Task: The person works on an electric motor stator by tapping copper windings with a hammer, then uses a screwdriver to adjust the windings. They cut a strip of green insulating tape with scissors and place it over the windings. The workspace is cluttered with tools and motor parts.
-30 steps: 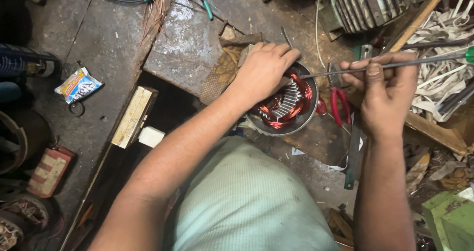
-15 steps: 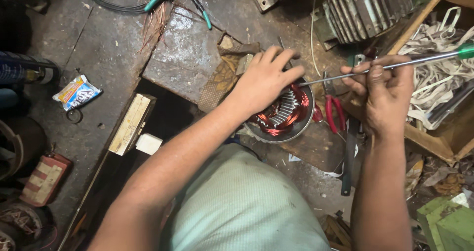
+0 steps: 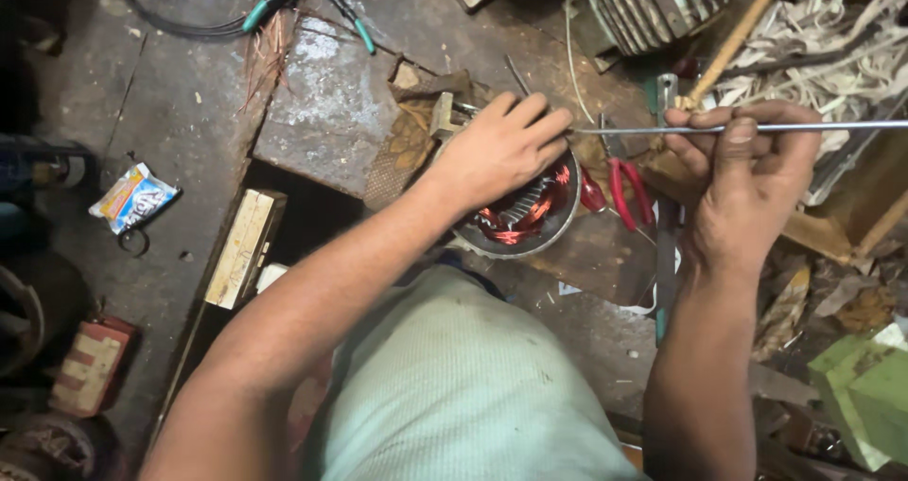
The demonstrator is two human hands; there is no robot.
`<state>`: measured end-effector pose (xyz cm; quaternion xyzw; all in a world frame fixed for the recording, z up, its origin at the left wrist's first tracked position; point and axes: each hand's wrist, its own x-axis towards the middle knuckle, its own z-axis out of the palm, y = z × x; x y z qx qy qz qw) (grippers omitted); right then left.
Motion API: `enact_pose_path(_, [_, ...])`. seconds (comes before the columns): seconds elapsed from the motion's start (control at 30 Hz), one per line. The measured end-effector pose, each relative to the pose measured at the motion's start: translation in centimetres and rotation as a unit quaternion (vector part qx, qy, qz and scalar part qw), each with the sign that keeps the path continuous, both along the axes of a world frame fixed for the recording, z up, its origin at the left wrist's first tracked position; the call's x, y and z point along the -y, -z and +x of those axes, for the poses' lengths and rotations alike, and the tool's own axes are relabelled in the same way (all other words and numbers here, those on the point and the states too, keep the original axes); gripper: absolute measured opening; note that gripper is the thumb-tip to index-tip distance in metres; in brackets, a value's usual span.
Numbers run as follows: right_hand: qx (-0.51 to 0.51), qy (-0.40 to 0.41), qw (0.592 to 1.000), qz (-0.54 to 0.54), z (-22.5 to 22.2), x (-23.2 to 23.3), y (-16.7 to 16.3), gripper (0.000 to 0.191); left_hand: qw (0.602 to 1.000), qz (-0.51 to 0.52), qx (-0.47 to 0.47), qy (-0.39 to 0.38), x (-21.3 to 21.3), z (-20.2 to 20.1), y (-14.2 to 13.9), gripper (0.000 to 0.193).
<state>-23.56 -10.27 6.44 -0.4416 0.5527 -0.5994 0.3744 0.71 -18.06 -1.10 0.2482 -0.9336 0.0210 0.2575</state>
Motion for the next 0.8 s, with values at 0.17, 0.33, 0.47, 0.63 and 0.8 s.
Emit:
enact_pose_path(0.17, [-0.033, 0.020, 0.999, -0.009, 0.1, -1.3, -0.3, 0.026, 1.000, -0.004, 0.010, -0.006, -0.3, -0.6, 0.1, 0.023])
enact_pose_path(0.33, [-0.004, 0.021, 0.999, -0.035, 0.4, -2.2, -0.4, 0.026, 0.999, -0.017, 0.003, -0.034, -0.8, -0.7, -0.4, 0.025])
enact_pose_path(0.47, [0.013, 0.033, 0.999, -0.039, 0.7, -2.9, -0.8, 0.026, 0.998, -0.001, 0.027, -0.063, -1.4, -1.3, -1.1, 0.022])
enact_pose_path(0.63, [0.017, 0.041, 0.998, -0.039, 0.9, -4.0, -0.9, 0.026, 0.996, 0.013, 0.024, -0.091, -1.4, -2.1, -1.5, 0.020])
enact_pose_path(0.8, [0.007, 0.041, 0.998, -0.037, 0.8, -4.7, -1.0, 0.025, 0.998, 0.000, 0.023, -0.055, -1.6, -2.0, -1.4, 0.019])
